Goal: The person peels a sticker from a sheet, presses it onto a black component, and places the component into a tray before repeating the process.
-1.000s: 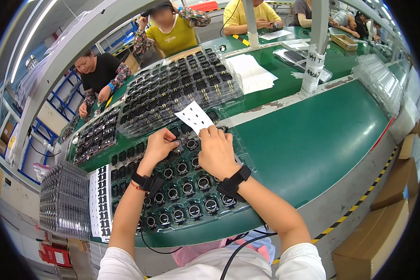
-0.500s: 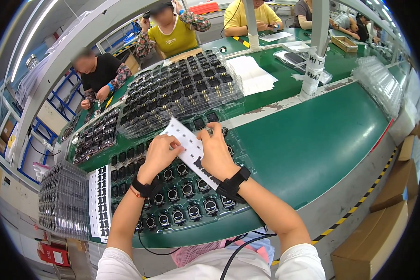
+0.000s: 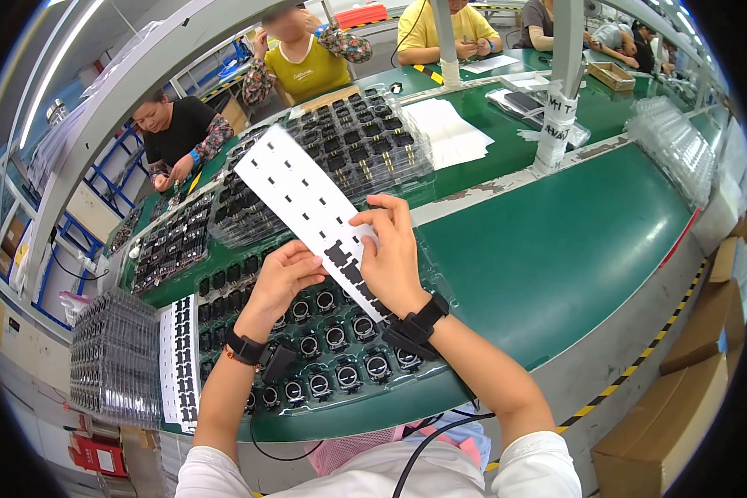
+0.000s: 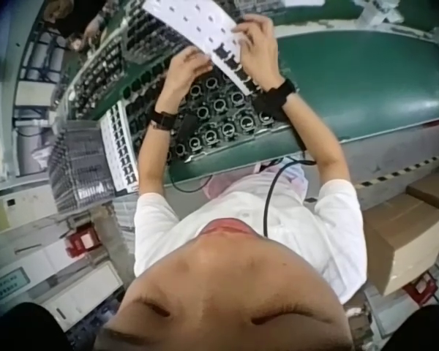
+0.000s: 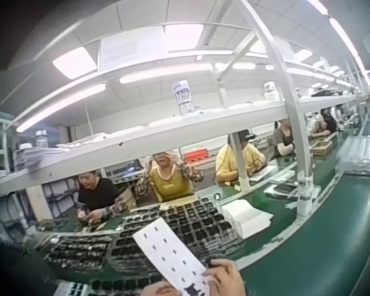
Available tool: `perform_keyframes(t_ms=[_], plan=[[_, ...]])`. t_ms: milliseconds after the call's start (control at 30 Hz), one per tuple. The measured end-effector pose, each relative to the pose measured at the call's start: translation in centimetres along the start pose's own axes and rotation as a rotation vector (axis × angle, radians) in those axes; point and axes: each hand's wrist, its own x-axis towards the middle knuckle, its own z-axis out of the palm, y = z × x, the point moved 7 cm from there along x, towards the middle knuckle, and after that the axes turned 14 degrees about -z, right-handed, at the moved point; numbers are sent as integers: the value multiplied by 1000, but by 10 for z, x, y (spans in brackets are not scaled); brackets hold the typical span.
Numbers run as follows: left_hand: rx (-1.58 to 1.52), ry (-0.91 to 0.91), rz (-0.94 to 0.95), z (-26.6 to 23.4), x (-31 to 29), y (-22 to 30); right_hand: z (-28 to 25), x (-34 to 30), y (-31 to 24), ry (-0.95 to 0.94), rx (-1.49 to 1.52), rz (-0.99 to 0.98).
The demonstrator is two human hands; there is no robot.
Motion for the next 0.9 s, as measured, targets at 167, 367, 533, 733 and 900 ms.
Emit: perform_keyframes(t_ms=[167, 367, 533, 733, 900], plan=[[-115, 21, 56, 12, -3, 7, 4, -3, -22, -52, -311, -199], [-119, 27, 195, 28, -4, 20, 14, -9, -12, -170, -203, -201], [-81, 5, 190, 33, -5, 16, 15, -9, -3, -157, -146, -120], [-36, 1, 219, 37, -8, 19, 15, -8, -1, -169, -88, -86], [-8, 25, 270, 32, -9, 18, 15, -8, -1, -172, -29, -23]])
